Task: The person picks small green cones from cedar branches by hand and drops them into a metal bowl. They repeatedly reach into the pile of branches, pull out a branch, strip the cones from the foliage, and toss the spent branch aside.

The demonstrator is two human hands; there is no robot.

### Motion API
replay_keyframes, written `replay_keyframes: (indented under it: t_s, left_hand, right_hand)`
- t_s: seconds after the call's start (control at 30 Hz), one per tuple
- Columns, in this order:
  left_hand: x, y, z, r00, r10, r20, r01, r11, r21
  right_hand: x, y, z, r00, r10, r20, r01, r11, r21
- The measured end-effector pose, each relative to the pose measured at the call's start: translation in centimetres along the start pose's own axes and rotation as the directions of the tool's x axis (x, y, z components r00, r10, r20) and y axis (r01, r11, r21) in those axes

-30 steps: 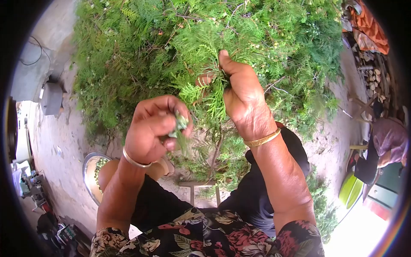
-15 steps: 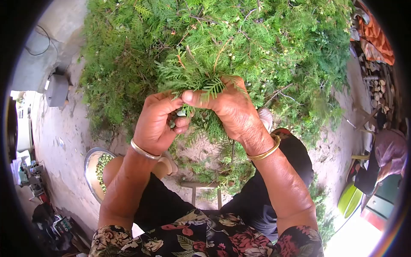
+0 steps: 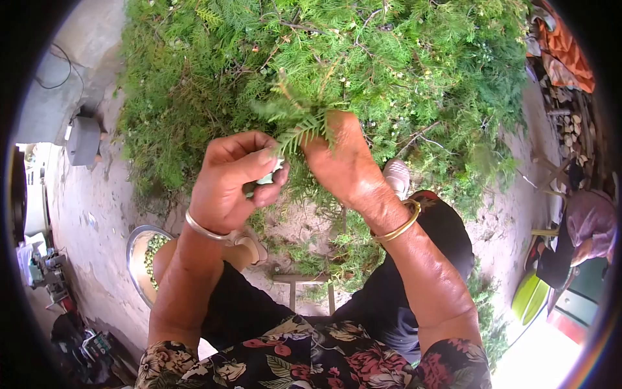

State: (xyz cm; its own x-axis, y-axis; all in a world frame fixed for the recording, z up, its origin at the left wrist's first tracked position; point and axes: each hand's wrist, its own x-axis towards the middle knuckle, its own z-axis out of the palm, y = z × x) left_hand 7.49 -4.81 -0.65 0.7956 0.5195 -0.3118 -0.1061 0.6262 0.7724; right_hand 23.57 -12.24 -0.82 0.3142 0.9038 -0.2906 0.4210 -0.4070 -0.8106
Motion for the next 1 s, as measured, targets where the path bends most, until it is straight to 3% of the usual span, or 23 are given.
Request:
replay_keyframes:
  t_s: [0.03,0.07,0.1,0.13,0.2,0.27,0.33,0.37,0.43,0.47,0.5,0.57,0.6,0.67,0.7,0.8,0.83,0.87,0.9,0.97,1.0]
  left_hand:
    - [-0.1,0.3,-0.2,0.995,0.013,0.100,-0.008,0.999,-0.045]
    - [-0.1,0.5,-0.4,0.995,0.013,0.103,-0.008,0.999,-0.046]
    - [-0.1,0.6,-0.5,0.994,0.040,0.101,-0.027,0.992,-0.122]
    - [0.0,0.6,-0.6,0.993,0.067,0.096,-0.047,0.979,-0.199]
    - [0.0,0.6,-0.2,0.996,0.071,0.051,-0.055,0.958,-0.280]
    - [0.2,0.3,-0.2,0.998,0.024,-0.055,-0.042,0.931,-0.364]
    - [0.3,-0.2,-0.5,0.998,0.013,-0.065,-0.035,0.934,-0.356]
    - [0.4,-0.6,-0.6,0.996,0.065,-0.064,-0.081,0.956,-0.283]
    - [0.4,-0.9,0.2,0.976,0.170,-0.138,-0.175,0.984,-0.027]
    - [0.4,-1.2,0.6,0.975,0.171,-0.139,-0.176,0.984,-0.026]
    - [0.3,-1.6,0.9,0.940,0.298,-0.165,-0.268,0.946,0.183]
    - [0.5,-2.1,1.2,0.862,0.474,-0.177,-0.337,0.799,0.498]
    - [0.6,-2.2,1.6,0.862,0.474,-0.178,-0.337,0.799,0.498]
    - [0.8,-2.2,2.4,0.736,0.676,-0.023,-0.515,0.582,0.630]
    - [0.8,-2.4,2.6,0.708,0.706,0.011,-0.535,0.526,0.661]
    - [0.5,-3.0,2.7,0.721,0.686,0.098,-0.508,0.426,0.749]
    - [0.9,-3.4,2.5,0.651,0.740,0.170,-0.577,0.336,0.745]
    - [0.9,-3.4,2.5,0.652,0.739,0.169,-0.576,0.337,0.745]
    - [0.8,-3.4,2.5,0.698,0.696,0.171,-0.554,0.372,0.745]
    - [0.2,-3.0,2.6,0.829,0.548,0.113,-0.430,0.495,0.755]
    - [0.2,-3.0,2.4,0.832,0.544,0.111,-0.427,0.499,0.754]
  right_hand:
    - [0.4,0.5,0.5,0.978,-0.176,-0.109,0.193,0.966,0.170]
    - [0.2,0.9,0.1,0.997,-0.030,-0.072,0.065,0.826,0.561]
    - [-0.3,-1.2,-0.4,0.993,0.118,-0.033,-0.034,0.520,0.853]
    - [0.0,-0.7,-0.6,0.992,0.119,-0.033,-0.034,0.524,0.851]
    - [1.0,0.8,-1.3,0.998,-0.007,0.059,-0.059,0.027,0.998]
    - [1.1,1.3,-1.8,0.998,-0.053,0.045,-0.047,-0.046,0.998]
    - [0.9,1.0,-1.9,0.999,-0.030,0.044,-0.049,-0.181,0.982]
    - [1.1,1.3,-1.8,0.994,-0.104,0.043,-0.064,-0.216,0.974]
    - [0.6,0.4,-1.7,0.993,-0.096,0.064,-0.083,-0.210,0.974]
    - [0.5,0.0,-1.6,0.993,-0.086,0.086,-0.102,-0.206,0.973]
    - [0.6,0.0,-1.3,0.994,-0.073,0.081,-0.092,-0.150,0.984]
    - [0.5,-0.1,-1.3,0.990,-0.074,0.119,-0.129,-0.158,0.979]
    - [0.4,-0.3,-1.4,0.985,-0.076,0.155,-0.165,-0.165,0.972]
    - [0.1,-0.7,-1.3,0.982,-0.082,0.171,-0.182,-0.158,0.971]
    - [0.2,-0.6,-1.1,0.986,-0.055,0.160,-0.165,-0.130,0.978]
    - [0.1,-1.0,-0.3,0.989,-0.023,0.146,-0.146,-0.015,0.989]
    - [0.5,-0.5,0.2,0.990,-0.020,0.138,-0.138,-0.015,0.990]
    - [0.7,-0.1,0.5,0.991,-0.016,0.130,-0.130,-0.015,0.991]
    - [0.6,-0.1,0.5,0.985,-0.032,0.170,-0.168,0.067,0.984]
    - [0.7,0.0,0.5,0.976,0.018,0.218,-0.219,0.090,0.972]
    - [0.7,0.0,0.6,0.962,0.068,0.263,-0.270,0.110,0.957]
